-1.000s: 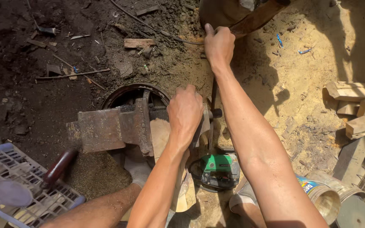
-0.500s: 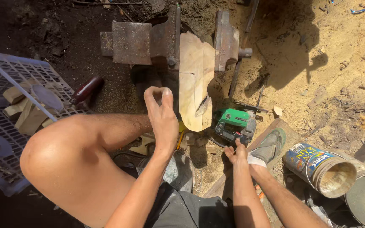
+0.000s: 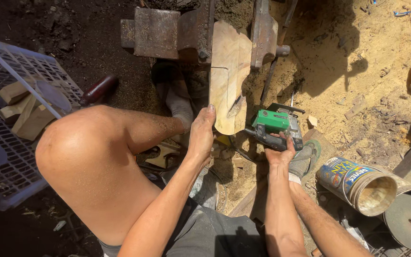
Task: The person uses a jigsaw to cut a piece of wood clamped in a bench vise. They reposition the wood and continue cutting along a marked line.
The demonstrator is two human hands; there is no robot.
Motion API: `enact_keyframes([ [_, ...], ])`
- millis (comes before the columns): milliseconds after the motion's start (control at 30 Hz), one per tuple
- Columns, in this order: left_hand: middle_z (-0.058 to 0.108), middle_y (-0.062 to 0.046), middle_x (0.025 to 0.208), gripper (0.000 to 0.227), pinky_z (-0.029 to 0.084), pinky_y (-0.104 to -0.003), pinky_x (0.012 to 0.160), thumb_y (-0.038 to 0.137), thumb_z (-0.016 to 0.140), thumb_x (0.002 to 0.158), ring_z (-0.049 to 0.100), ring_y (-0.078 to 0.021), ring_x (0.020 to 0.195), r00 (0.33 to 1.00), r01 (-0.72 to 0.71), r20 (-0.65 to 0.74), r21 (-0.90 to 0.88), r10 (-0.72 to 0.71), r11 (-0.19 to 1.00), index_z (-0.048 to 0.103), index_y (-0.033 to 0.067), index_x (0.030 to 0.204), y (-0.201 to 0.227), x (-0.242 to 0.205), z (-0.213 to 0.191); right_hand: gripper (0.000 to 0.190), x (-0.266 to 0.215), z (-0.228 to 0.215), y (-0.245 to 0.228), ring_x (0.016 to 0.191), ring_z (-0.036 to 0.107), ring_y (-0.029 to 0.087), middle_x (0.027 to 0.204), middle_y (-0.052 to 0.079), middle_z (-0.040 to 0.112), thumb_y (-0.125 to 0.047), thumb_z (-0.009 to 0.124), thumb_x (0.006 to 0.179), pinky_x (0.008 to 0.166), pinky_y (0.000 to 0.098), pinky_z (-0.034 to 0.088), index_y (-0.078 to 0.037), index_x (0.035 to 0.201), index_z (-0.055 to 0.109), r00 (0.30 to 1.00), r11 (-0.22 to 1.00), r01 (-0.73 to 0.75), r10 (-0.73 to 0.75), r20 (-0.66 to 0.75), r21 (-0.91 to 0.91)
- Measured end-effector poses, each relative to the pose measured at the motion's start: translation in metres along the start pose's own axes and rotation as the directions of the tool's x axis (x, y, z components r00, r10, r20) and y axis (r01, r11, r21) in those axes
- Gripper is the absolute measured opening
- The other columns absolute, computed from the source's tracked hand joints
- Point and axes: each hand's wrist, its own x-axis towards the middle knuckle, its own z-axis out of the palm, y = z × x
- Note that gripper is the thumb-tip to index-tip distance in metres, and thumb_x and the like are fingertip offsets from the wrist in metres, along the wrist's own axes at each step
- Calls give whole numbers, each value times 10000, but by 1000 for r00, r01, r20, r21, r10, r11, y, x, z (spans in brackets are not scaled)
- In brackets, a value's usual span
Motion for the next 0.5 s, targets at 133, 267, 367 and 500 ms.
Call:
enact_keyframes([
  [133, 681, -143, 1142, 572, 430, -327, 989, 496, 445, 1049, 567, -179, 1076, 996, -30, -77, 96, 37, 995, 650, -16, 1203, -7, 0, 2, 201, -45, 56, -57, 819, 603, 241, 875, 130, 629, -163, 676, 956, 823, 423, 546, 33, 969, 632, 966, 939, 246, -219, 134, -240],
  [267, 700, -196, 1159, 617, 460, -367, 1002, 509, 429, 1045, 612, -213, 1108, 996, -42, -80, 107, 50, 993, 625, -38, 1251, -10, -1, 2, 160, -163, 107, -79, 706, 667, 242, 911, 192, 698, -30, 685, 896, 668, 349, 577, 59, 1026, 658, 911, 649, 396, -363, 194, -649],
  [367, 609, -252, 1292, 692, 440, -401, 1040, 535, 409, 1050, 580, -272, 1218, 990, -53, -117, 206, 79, 977, 485, -59, 1395, -11, 1, 3, 182, -252, 140, -78, 656, 635, 209, 957, 217, 709, -5, 672, 910, 590, 306, 533, 92, 1060, 643, 901, 537, 432, -289, 323, -724],
  [500, 563, -308, 1381, 804, 433, -422, 1072, 588, 376, 1015, 567, -343, 1307, 995, 8, -95, 257, 17, 966, 396, -65, 1485, -12, 2, 2, 211, -327, 161, -58, 577, 594, 203, 884, 219, 702, -9, 686, 854, 511, 306, 485, 120, 1017, 649, 936, 371, 343, -211, 282, -863],
])
